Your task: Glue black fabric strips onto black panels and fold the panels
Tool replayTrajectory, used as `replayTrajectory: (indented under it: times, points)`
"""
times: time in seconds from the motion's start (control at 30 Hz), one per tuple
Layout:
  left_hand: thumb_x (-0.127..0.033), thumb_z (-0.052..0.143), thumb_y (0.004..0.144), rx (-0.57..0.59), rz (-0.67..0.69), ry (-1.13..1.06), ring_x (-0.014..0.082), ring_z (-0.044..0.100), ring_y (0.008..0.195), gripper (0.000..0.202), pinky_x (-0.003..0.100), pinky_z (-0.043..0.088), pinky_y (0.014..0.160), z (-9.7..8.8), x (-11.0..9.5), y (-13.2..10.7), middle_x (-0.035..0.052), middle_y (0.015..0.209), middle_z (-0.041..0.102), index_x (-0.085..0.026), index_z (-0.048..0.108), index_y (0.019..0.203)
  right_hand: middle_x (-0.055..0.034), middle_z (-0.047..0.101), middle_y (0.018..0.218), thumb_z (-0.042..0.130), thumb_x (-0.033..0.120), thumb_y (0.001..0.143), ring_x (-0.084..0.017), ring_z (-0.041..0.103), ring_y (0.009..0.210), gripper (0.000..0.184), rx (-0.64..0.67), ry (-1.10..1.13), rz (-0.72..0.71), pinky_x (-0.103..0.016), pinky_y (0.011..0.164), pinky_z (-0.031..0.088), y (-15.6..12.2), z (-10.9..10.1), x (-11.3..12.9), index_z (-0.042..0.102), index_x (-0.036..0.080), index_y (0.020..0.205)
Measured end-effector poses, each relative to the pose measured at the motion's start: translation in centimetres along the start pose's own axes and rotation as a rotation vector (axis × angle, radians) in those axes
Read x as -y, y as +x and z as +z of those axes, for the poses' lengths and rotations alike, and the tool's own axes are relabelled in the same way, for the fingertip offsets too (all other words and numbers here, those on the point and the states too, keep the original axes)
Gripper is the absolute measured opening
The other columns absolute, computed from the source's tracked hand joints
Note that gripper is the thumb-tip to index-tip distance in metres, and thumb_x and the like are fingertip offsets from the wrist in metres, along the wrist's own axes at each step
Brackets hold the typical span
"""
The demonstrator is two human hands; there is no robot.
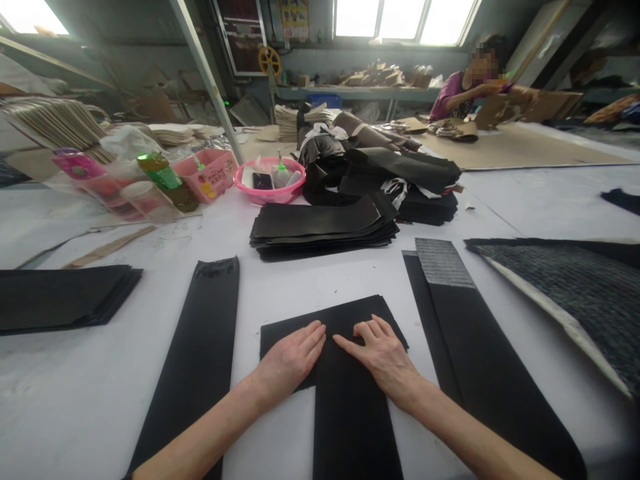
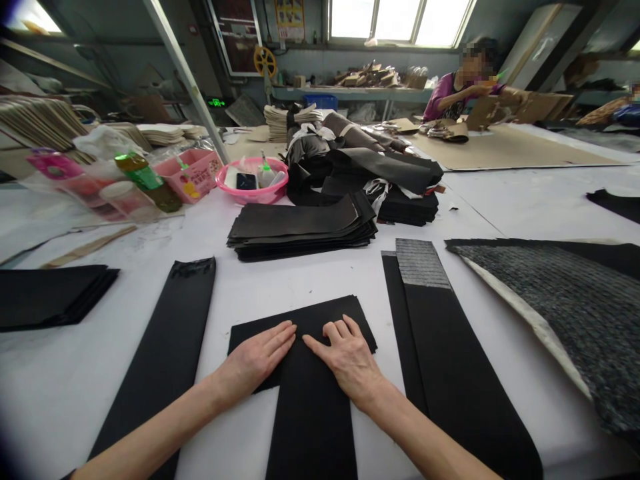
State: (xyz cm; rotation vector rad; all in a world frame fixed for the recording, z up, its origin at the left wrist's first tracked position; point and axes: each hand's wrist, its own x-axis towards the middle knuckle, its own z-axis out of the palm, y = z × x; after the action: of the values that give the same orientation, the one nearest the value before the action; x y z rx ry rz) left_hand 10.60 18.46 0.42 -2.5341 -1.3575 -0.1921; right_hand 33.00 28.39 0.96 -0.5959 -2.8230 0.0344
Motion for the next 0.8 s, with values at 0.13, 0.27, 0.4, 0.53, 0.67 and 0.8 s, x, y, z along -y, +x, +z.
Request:
replayTrajectory:
  times: [0.13,0.27,0.4,0.53,0.67,0.8]
  points:
    - [0.001,0.037,0.087,0.0,-0.037,-0.005,0.0267,0.049,0.125,0.039,0.038,0.05,0.1,-0.3,0.0,-0.6,0.0187,0.131,0.054,-0.003,0.051,0.124,-0.0032,0.054,0.096,0.048,0.005,0.09,-0.017,0.054,0.091,0.051,0.007,0.003,0.007,-0.049,0.103,0.036,-0.1,0.0,0.1,0.05,0.035,0.13]
    - [-0.002,0.035,0.09,-0.019,-0.171,-0.148,0.0218,0.05,0.124,0.035,0.036,0.051,0.098,-0.5,0.0,-0.8,0.0142,0.128,0.057,-0.008,0.053,0.12,-0.0042,0.054,0.095,0.05,0.004,0.088,-0.018,0.054,0.092,0.051,0.012,0.0,-0.008,-0.048,0.101,0.038,0.0,-0.1,0.2,0.051,0.033,0.13]
    - [-0.007,0.035,0.093,-0.064,-0.329,-0.167,0.0208,0.06,0.11,0.033,0.037,0.054,0.091,-0.2,-1.2,0.4,0.0119,0.116,0.062,-0.013,0.053,0.12,-0.0042,0.054,0.093,0.052,0.004,0.087,-0.019,0.054,0.091,0.049,-0.004,-0.005,-0.004,-0.047,0.099,0.04,0.1,-0.3,0.4,0.053,0.032,0.127]
    - [-0.004,0.035,0.09,-0.021,-0.211,0.044,0.0285,0.058,0.112,0.035,0.043,0.052,0.091,0.1,-2.8,1.6,0.0183,0.116,0.062,-0.007,0.055,0.118,-0.0042,0.054,0.093,0.05,0.007,0.089,-0.019,0.053,0.092,0.044,-0.015,0.011,-0.007,-0.046,0.099,0.039,0.3,-0.4,0.4,0.054,0.031,0.126]
    - [-0.003,0.036,0.089,0.102,-0.118,0.161,0.0297,0.058,0.113,0.038,0.04,0.052,0.09,0.0,-2.9,1.5,0.0181,0.121,0.06,-0.005,0.053,0.123,-0.0043,0.056,0.096,0.05,0.011,0.091,-0.018,0.053,0.091,0.039,0.0,0.025,-0.041,-0.045,0.099,0.038,0.1,-0.6,-0.5,0.055,0.03,0.125]
    - [-0.002,0.038,0.087,0.133,-0.094,0.188,0.0317,0.055,0.116,0.04,0.04,0.052,0.091,-0.1,-2.3,0.9,0.0194,0.124,0.058,-0.004,0.052,0.125,-0.0041,0.056,0.098,0.051,0.013,0.092,-0.018,0.052,0.093,0.035,0.005,0.044,-0.039,-0.04,0.094,0.042,-1.0,-1.0,-2.1,0.058,0.029,0.122]
